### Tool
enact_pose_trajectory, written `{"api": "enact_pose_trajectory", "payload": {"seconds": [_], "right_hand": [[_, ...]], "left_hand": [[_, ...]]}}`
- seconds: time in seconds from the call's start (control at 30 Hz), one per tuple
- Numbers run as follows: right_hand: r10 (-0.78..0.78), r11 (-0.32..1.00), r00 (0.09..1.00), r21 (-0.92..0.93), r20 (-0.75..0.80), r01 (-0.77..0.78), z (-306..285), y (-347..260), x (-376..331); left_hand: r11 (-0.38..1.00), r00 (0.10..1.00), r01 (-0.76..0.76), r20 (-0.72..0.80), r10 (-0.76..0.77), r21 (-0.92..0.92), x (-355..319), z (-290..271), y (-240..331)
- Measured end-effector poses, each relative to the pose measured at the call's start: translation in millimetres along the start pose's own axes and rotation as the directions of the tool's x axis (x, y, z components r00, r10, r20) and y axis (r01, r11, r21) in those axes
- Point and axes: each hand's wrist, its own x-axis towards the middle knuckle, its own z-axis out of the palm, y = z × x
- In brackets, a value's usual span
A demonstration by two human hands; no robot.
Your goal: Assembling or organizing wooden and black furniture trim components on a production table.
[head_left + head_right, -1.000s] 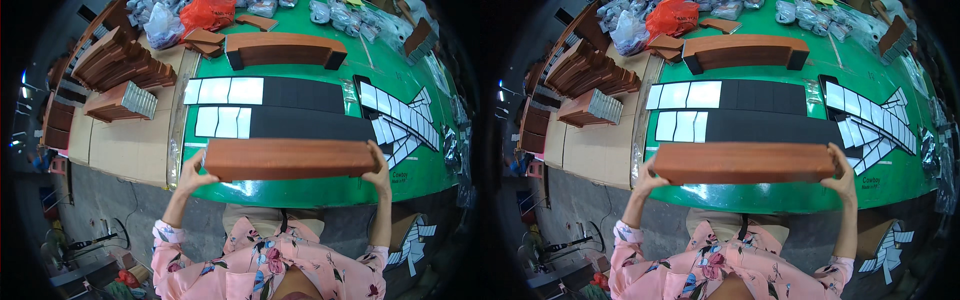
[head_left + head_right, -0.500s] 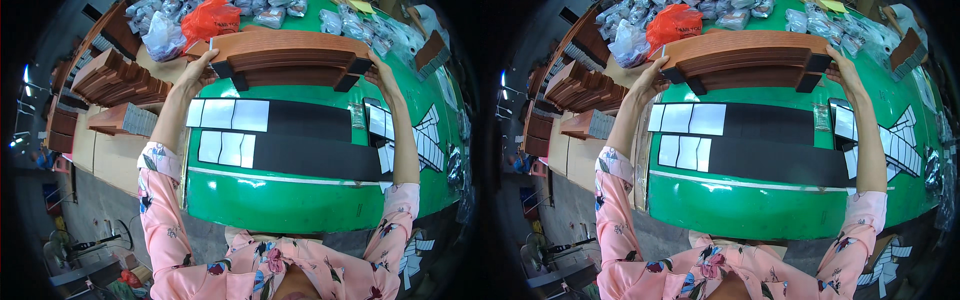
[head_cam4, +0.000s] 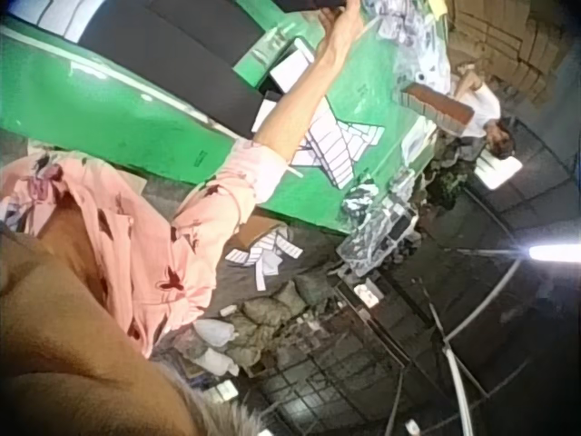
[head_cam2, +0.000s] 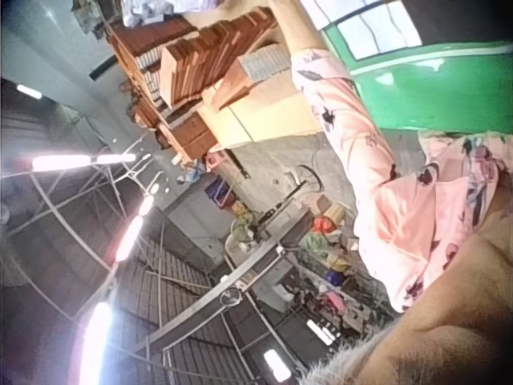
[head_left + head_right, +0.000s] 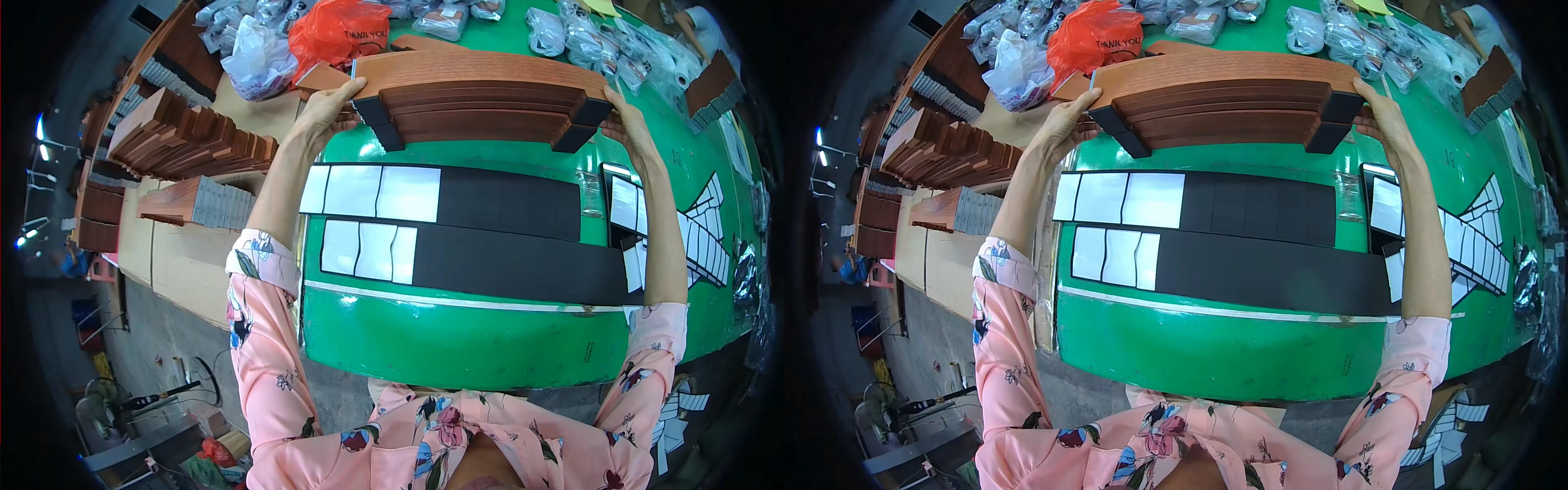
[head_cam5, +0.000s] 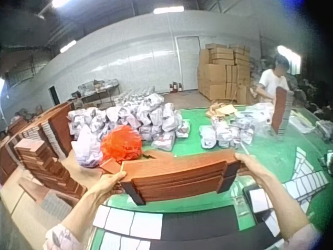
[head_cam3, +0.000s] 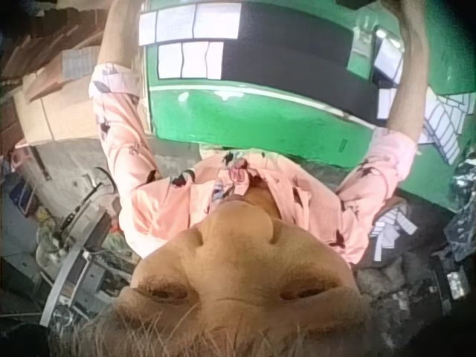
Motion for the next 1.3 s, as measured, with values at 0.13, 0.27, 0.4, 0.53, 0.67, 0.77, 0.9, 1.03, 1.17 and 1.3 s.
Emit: {"api": "enact_pose_trajectory", "payload": {"seconds": [0.13,0.27,0.4,0.53,0.67,0.77,0.9,1.03,1.17,1.3], "right_hand": [[-0.011,0.999,0.999,-0.03,-0.041,0.01,-4,0,-4],[-0.01,0.998,1.0,-0.056,-0.004,0.009,3,4,2],[-0.039,0.997,0.999,-0.064,-0.009,0.039,2,6,2],[-0.038,0.994,0.999,-0.101,-0.007,0.038,-5,4,-6],[-0.041,0.985,0.999,-0.17,-0.01,0.038,-10,5,-7],[-0.053,0.968,0.996,-0.25,-0.073,0.033,-2,2,-5],[-0.169,0.868,0.977,-0.489,-0.127,0.087,5,11,5],[-0.073,0.985,0.996,-0.159,-0.057,0.063,-4,14,-14],[-0.045,0.997,0.992,0.071,0.114,0.037,9,20,-26],[-0.031,0.978,0.998,0.204,-0.057,0.042,26,37,-30]], "left_hand": [[1.0,0.999,0.003,0.043,-0.002,-0.028,3,7,1],[0.998,0.998,0.018,-0.056,-0.015,0.061,-2,-3,0],[0.997,0.999,-0.052,0.007,0.052,0.049,-1,-4,6],[0.994,0.997,-0.07,0.046,0.066,0.086,-3,6,8],[0.993,0.999,-0.04,0.023,0.038,0.115,-5,10,10],[0.991,0.999,-0.001,-0.035,0.005,0.137,-8,9,8],[0.996,0.997,0.012,-0.072,-0.005,0.09,-20,9,0],[0.993,0.989,-0.024,-0.14,0.041,0.115,-5,35,-7],[0.975,0.957,-0.213,-0.187,0.221,0.063,-18,51,-16],[0.967,0.979,-0.202,-0.037,0.199,-0.157,-51,44,-22]]}}
